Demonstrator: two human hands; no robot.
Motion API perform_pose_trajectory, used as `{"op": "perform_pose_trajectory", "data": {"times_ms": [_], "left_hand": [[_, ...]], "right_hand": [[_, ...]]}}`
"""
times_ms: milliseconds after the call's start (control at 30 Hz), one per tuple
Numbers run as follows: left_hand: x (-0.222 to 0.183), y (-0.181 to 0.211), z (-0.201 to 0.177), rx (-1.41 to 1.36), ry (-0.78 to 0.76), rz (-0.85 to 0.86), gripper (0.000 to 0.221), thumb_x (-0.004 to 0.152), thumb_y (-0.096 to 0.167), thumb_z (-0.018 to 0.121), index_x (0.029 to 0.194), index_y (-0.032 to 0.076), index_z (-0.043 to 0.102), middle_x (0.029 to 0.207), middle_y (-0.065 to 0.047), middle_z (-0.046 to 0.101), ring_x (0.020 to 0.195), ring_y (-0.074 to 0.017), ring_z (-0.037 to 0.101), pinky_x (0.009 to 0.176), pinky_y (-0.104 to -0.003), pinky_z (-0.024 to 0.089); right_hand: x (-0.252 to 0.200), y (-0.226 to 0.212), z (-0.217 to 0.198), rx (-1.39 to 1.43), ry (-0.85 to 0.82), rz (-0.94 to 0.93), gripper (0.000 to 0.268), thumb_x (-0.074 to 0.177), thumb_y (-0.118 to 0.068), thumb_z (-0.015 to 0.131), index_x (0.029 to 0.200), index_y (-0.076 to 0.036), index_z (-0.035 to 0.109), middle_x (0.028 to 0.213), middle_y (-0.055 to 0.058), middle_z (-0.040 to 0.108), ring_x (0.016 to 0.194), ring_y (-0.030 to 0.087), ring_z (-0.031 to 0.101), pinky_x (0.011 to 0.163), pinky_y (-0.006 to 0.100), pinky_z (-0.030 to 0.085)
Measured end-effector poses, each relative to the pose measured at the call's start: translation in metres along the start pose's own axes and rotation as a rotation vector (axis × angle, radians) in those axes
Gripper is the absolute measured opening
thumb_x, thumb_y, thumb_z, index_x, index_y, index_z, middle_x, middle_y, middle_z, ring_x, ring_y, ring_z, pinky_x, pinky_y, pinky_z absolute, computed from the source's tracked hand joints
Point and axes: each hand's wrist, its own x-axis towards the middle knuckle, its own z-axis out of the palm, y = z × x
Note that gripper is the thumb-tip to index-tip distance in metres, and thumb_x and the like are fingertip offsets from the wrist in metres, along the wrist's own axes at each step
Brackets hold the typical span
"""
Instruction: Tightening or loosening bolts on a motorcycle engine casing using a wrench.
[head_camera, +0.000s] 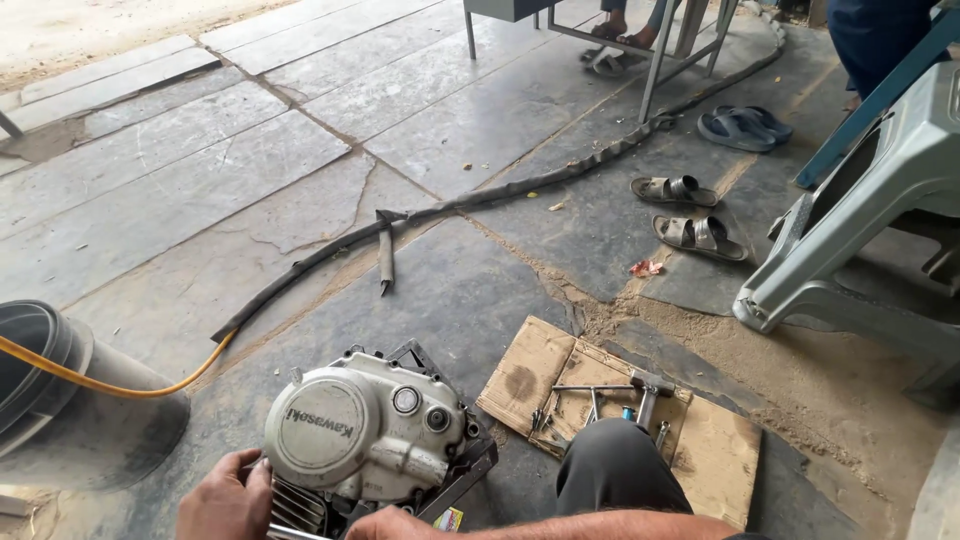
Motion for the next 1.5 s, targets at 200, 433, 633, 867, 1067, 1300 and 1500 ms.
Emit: {"op": "perform_pose_trajectory", "data": {"times_ms": [200, 433, 633, 867, 1067, 1300, 1500], "left_hand": [[-0.027, 0.046, -0.062, -0.213, 0.25, 0.047, 0.033, 0.101, 0.038, 0.071, 0.119, 0.011, 0.08, 0.098, -0.013, 0.08, 0.091, -0.0233, 0.077, 0.083, -0.038, 0.059], [-0.033, 0.036, -0.084, -0.625, 0.286, 0.059, 0.035, 0.107, 0.036, 0.06, 0.116, 0.007, 0.077, 0.093, -0.008, 0.078, 0.079, -0.0128, 0.07, 0.073, -0.031, 0.056], [-0.035, 0.022, -0.057, -0.356, 0.139, 0.116, 0.034, 0.089, 0.02, 0.067, 0.12, 0.008, 0.074, 0.106, -0.016, 0.078, 0.095, -0.0302, 0.077, 0.087, -0.042, 0.059], [-0.039, 0.026, -0.049, -0.187, 0.081, 0.205, 0.033, 0.086, 0.015, 0.071, 0.118, 0.009, 0.074, 0.113, -0.016, 0.076, 0.103, -0.0321, 0.072, 0.092, -0.045, 0.055], [-0.035, 0.034, -0.043, -0.085, 0.144, 0.317, 0.029, 0.089, 0.012, 0.069, 0.117, 0.008, 0.075, 0.112, -0.016, 0.075, 0.103, -0.0339, 0.071, 0.092, -0.046, 0.056], [-0.032, 0.034, -0.026, 0.13, 0.112, 0.333, 0.015, 0.1, 0.02, 0.066, 0.105, 0.01, 0.077, 0.099, -0.01, 0.075, 0.093, -0.0287, 0.073, 0.085, -0.045, 0.06], [-0.029, 0.029, -0.023, 0.211, 0.097, 0.324, 0.017, 0.09, 0.012, 0.069, 0.106, 0.011, 0.076, 0.099, -0.005, 0.076, 0.092, -0.0205, 0.073, 0.083, -0.039, 0.062]], "right_hand": [[-0.049, -0.143, 0.011, 0.274, -0.005, 0.129, 0.019, 0.111, -0.014, 0.069, 0.118, 0.003, 0.068, 0.1, 0.008, 0.069, 0.091, 0.015, 0.064, 0.08, 0.03, 0.054], [-0.064, -0.218, -0.014, 0.505, -0.163, -0.235, 0.022, 0.104, -0.014, 0.067, 0.119, 0.001, 0.07, 0.103, 0.015, 0.074, 0.097, 0.022, 0.075, 0.088, 0.037, 0.063], [-0.052, -0.231, -0.032, 0.437, 0.062, -0.118, 0.028, 0.103, -0.023, 0.065, 0.119, -0.001, 0.07, 0.066, 0.003, 0.061, 0.057, 0.012, 0.059, 0.053, 0.03, 0.054], [-0.051, -0.232, -0.01, -0.058, 0.167, 0.192, 0.026, 0.102, -0.023, 0.061, 0.105, -0.001, 0.074, 0.056, 0.0, 0.055, 0.043, 0.007, 0.047, 0.039, 0.025, 0.038], [-0.05, -0.224, 0.005, -0.19, 0.071, 0.236, 0.03, 0.102, -0.028, 0.06, 0.1, -0.002, 0.074, 0.049, 0.0, 0.053, 0.037, 0.008, 0.043, 0.035, 0.025, 0.034], [-0.059, -0.197, 0.045, -0.274, -0.092, 0.517, 0.035, 0.102, -0.037, 0.06, 0.108, -0.004, 0.069, 0.053, -0.002, 0.05, 0.041, 0.007, 0.045, 0.037, 0.026, 0.036], [-0.052, -0.186, 0.041, -0.209, -0.083, 0.496, 0.034, 0.104, -0.036, 0.057, 0.111, -0.003, 0.065, 0.055, -0.004, 0.045, 0.043, 0.007, 0.041, 0.038, 0.028, 0.033]]}}
